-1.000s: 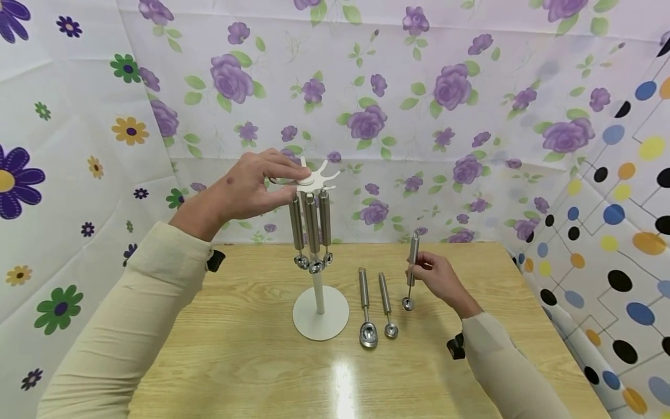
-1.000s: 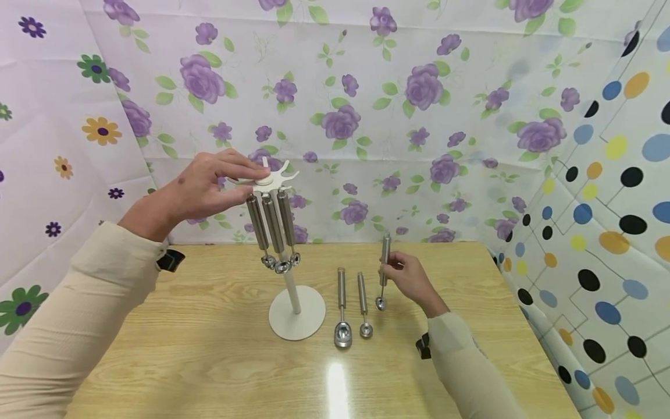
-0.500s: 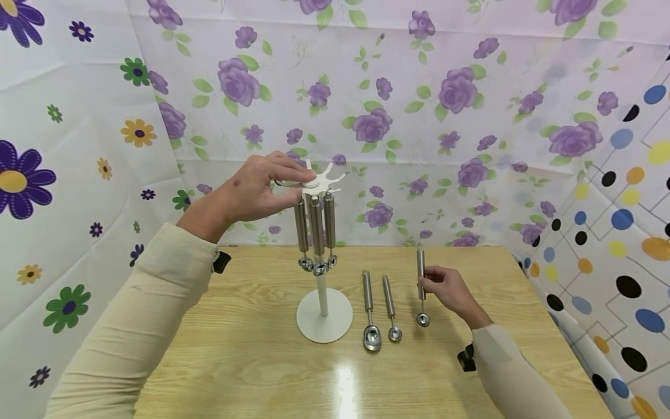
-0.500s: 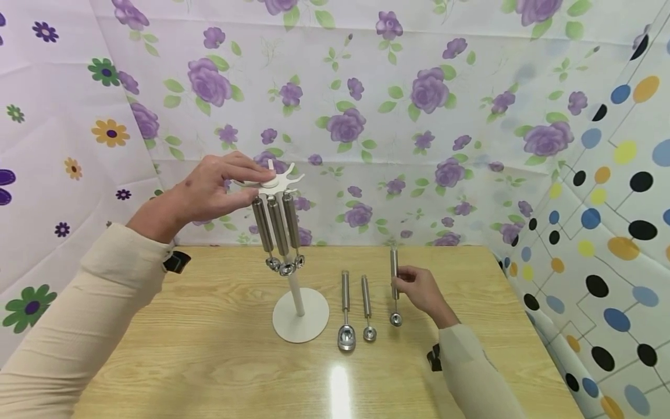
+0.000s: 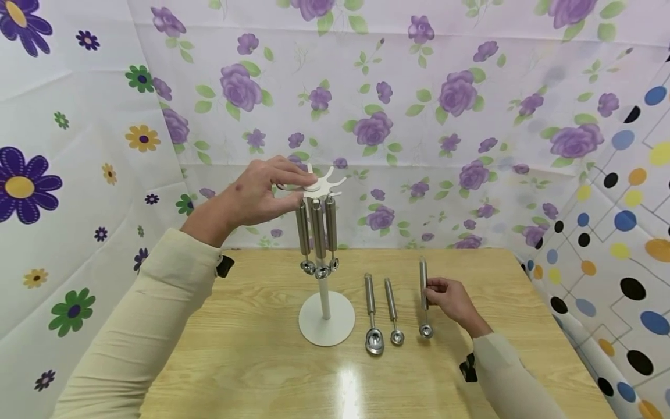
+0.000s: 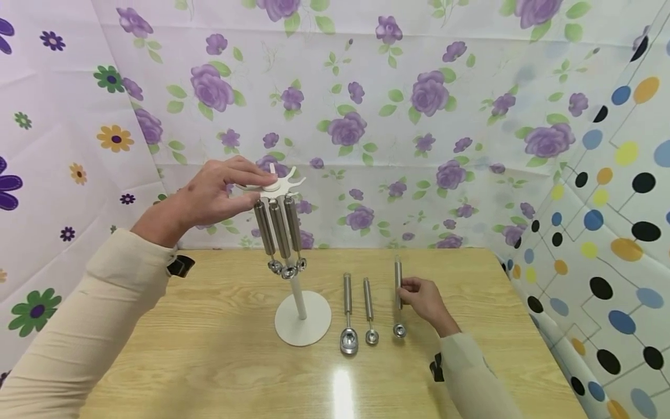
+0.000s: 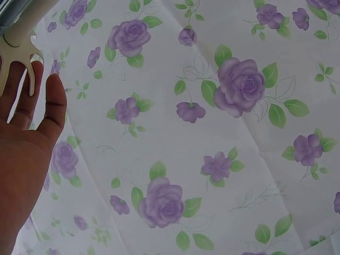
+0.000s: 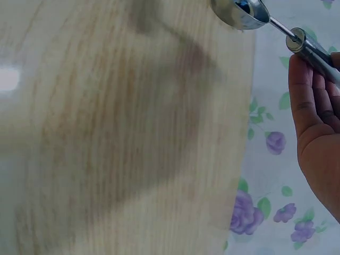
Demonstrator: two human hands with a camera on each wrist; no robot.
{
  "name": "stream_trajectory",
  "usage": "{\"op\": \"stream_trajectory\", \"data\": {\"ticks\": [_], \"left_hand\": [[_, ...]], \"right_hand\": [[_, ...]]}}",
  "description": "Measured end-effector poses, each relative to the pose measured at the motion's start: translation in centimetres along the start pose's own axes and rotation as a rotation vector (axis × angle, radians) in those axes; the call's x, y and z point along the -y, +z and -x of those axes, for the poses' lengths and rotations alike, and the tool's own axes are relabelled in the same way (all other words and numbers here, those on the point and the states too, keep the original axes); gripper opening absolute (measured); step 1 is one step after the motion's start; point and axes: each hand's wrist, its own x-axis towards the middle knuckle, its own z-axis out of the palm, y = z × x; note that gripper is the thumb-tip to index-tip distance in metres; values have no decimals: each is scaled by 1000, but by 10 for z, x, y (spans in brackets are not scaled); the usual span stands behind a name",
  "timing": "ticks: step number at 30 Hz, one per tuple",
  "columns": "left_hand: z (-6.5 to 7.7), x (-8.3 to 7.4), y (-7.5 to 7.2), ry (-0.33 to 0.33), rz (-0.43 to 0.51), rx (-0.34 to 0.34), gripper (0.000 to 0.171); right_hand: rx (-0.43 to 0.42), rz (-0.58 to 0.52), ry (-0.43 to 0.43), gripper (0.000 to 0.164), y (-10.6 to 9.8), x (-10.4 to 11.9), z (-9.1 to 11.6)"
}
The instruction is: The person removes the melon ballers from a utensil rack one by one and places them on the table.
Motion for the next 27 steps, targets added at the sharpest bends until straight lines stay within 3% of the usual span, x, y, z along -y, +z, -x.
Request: {"op": "stream_trajectory", "data": {"ticks": [5, 18, 27], "left_hand": [[0, 0, 2, -17, 12, 9, 36], [0, 2, 1, 26, 16, -21, 34], [0, 2, 2, 22, 14, -23, 34]], "right_hand": [[7, -25, 19, 39, 5, -14, 0], [5, -57, 42, 37, 15, -24, -7], [33, -72, 143, 37, 22, -33, -10]]}}
